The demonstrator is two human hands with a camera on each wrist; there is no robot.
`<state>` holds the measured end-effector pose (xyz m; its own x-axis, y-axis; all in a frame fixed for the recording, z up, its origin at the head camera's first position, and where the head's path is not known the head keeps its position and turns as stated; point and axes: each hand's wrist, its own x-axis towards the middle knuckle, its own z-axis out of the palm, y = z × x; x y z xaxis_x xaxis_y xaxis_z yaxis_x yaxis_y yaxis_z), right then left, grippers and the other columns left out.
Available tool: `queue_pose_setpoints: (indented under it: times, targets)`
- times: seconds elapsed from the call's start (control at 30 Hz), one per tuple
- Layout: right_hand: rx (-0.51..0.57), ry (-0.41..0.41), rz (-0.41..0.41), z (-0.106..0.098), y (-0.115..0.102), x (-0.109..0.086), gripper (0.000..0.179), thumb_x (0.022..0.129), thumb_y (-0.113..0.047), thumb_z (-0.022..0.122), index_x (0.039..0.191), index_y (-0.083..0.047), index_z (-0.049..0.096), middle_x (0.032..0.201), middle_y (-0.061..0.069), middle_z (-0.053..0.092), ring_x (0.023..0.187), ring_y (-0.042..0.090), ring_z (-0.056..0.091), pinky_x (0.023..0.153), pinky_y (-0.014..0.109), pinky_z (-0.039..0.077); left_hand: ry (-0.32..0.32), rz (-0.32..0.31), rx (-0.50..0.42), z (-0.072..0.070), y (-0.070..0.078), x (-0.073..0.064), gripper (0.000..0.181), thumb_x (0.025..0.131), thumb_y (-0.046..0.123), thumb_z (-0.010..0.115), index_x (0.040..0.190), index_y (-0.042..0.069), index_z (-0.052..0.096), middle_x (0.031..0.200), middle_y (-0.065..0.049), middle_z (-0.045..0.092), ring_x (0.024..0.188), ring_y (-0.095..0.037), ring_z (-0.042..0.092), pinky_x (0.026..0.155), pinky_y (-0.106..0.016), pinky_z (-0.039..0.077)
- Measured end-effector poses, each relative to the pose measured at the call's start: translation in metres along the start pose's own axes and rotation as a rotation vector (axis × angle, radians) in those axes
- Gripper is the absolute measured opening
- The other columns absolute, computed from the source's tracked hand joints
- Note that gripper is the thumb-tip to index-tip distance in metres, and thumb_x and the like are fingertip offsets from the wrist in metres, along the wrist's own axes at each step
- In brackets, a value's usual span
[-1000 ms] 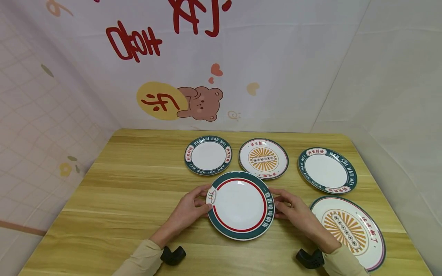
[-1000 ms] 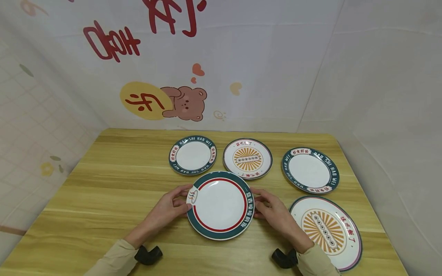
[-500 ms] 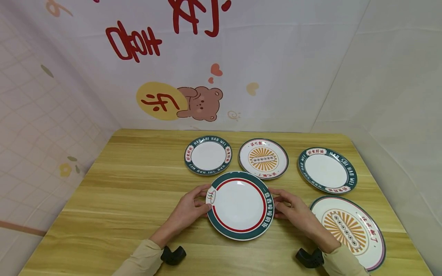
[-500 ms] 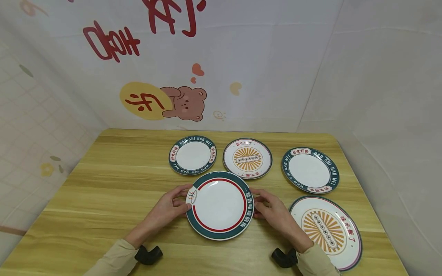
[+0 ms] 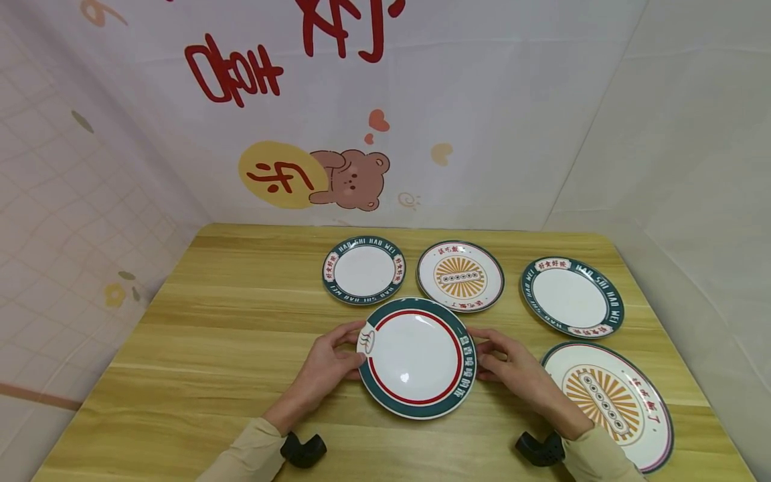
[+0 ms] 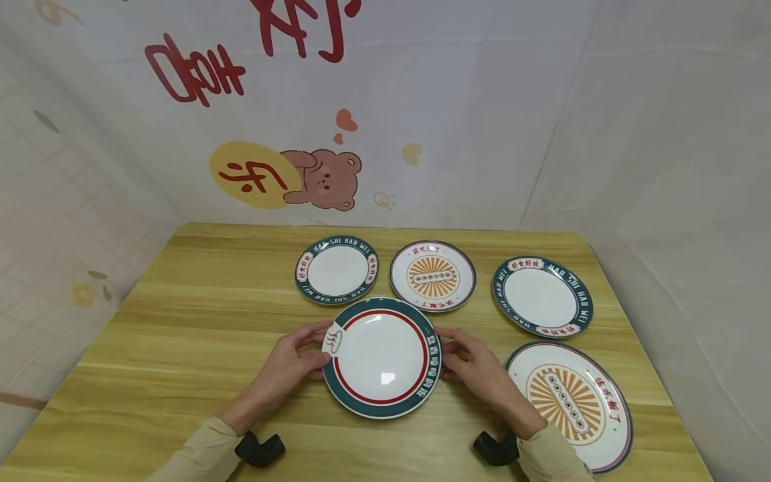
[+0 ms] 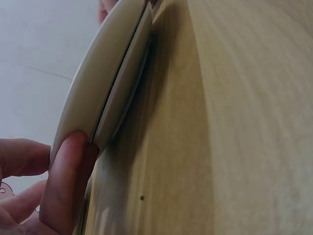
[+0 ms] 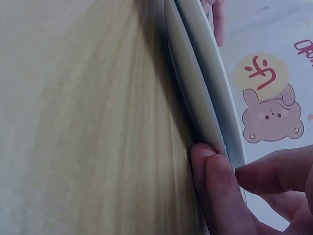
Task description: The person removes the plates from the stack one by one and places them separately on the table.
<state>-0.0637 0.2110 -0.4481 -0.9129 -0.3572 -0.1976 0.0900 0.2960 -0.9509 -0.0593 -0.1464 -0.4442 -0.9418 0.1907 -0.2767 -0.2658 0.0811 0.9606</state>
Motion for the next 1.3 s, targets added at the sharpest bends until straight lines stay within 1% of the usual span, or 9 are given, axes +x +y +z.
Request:
queue_pose_setpoints:
  times: [0.1, 0.17, 0.43, 0.6, 0.67, 0.77, 1.0, 1.13, 1.3]
  targets:
    - [-0.02, 0.001, -0.01, 0.0, 0.0, 0.0, 0.05, 0.104, -0.002, 0.057, 0.152, -0.001, 0.046, 0.117, 0.024, 0.06, 0.097, 0.029, 0.066, 0.08, 0.033, 0.062, 0.016, -0.002, -0.013, -0.001, 0.0, -0.001, 0.057, 0.095, -0.003, 0.067, 0.149, 0.007, 0.053, 0.125, -0.021, 0.062, 0.093, -0.028, 0.074, 0.075, -0.039, 0.064]
    - [-0.014, 0.005, -0.001, 0.001, -0.001, -0.001, 0.051, 0.104, -0.002, 0.056, 0.153, -0.002, 0.045, 0.117, 0.024, 0.06, 0.097, 0.029, 0.066, 0.08, 0.034, 0.062, 0.019, -0.002, -0.021, -0.001, 0.0, -0.002, 0.057, 0.095, -0.003, 0.067, 0.149, 0.008, 0.054, 0.125, -0.021, 0.063, 0.093, -0.028, 0.074, 0.074, -0.038, 0.064]
    - [0.03, 0.041, 0.083, 0.003, -0.005, -0.001, 0.058, 0.104, -0.003, 0.056, 0.159, -0.004, 0.036, 0.125, 0.027, 0.056, 0.103, 0.029, 0.066, 0.083, 0.035, 0.062, 0.031, -0.017, -0.057, -0.007, -0.001, -0.003, 0.061, 0.095, -0.003, 0.067, 0.153, 0.009, 0.05, 0.122, -0.022, 0.064, 0.093, -0.027, 0.074, 0.073, -0.039, 0.064]
    - [0.023, 0.041, 0.078, 0.003, -0.005, -0.001, 0.054, 0.104, -0.007, 0.059, 0.155, 0.001, 0.041, 0.121, 0.023, 0.058, 0.1, 0.028, 0.066, 0.082, 0.034, 0.062, 0.002, -0.009, -0.098, -0.008, 0.0, -0.003, 0.056, 0.095, -0.005, 0.065, 0.149, 0.002, 0.052, 0.124, -0.024, 0.063, 0.094, -0.026, 0.073, 0.074, -0.039, 0.064]
    - [0.021, 0.037, 0.066, 0.003, -0.004, 0.0, 0.053, 0.104, -0.008, 0.06, 0.153, 0.002, 0.043, 0.118, 0.022, 0.058, 0.099, 0.028, 0.066, 0.081, 0.034, 0.062, 0.004, -0.009, -0.107, -0.008, 0.0, -0.004, 0.054, 0.096, -0.005, 0.065, 0.148, 0.002, 0.054, 0.124, -0.024, 0.063, 0.093, -0.026, 0.073, 0.074, -0.039, 0.064]
    - [0.019, 0.034, 0.06, 0.003, -0.004, 0.0, 0.053, 0.103, -0.008, 0.06, 0.153, 0.003, 0.043, 0.117, 0.021, 0.058, 0.098, 0.027, 0.066, 0.081, 0.034, 0.062, 0.02, -0.014, -0.109, -0.009, 0.001, -0.004, 0.053, 0.096, -0.004, 0.065, 0.147, 0.002, 0.055, 0.124, -0.024, 0.063, 0.093, -0.026, 0.073, 0.074, -0.039, 0.064]
    - [0.006, 0.038, 0.074, 0.003, -0.005, 0.0, 0.054, 0.103, -0.008, 0.061, 0.153, 0.002, 0.044, 0.117, 0.021, 0.058, 0.098, 0.027, 0.066, 0.081, 0.034, 0.062, 0.083, -0.025, -0.101, -0.013, 0.007, -0.003, 0.05, 0.096, -0.003, 0.067, 0.145, 0.008, 0.06, 0.122, -0.021, 0.064, 0.093, -0.026, 0.072, 0.073, -0.037, 0.064]
    - [0.004, 0.039, 0.076, 0.003, -0.004, 0.0, 0.054, 0.102, -0.008, 0.062, 0.152, 0.002, 0.045, 0.117, 0.021, 0.058, 0.098, 0.027, 0.066, 0.081, 0.034, 0.062, 0.113, -0.028, -0.128, -0.017, 0.011, -0.004, 0.05, 0.095, -0.004, 0.067, 0.143, 0.008, 0.062, 0.12, -0.022, 0.065, 0.092, -0.027, 0.071, 0.073, -0.038, 0.064]
    - [-0.011, 0.045, 0.079, 0.003, -0.003, 0.001, 0.055, 0.102, -0.008, 0.062, 0.152, 0.003, 0.045, 0.116, 0.02, 0.059, 0.099, 0.027, 0.065, 0.081, 0.032, 0.062, 0.129, -0.029, -0.153, -0.023, 0.013, -0.006, 0.051, 0.095, -0.006, 0.066, 0.143, 0.007, 0.061, 0.119, -0.023, 0.064, 0.093, -0.029, 0.071, 0.074, -0.039, 0.064]
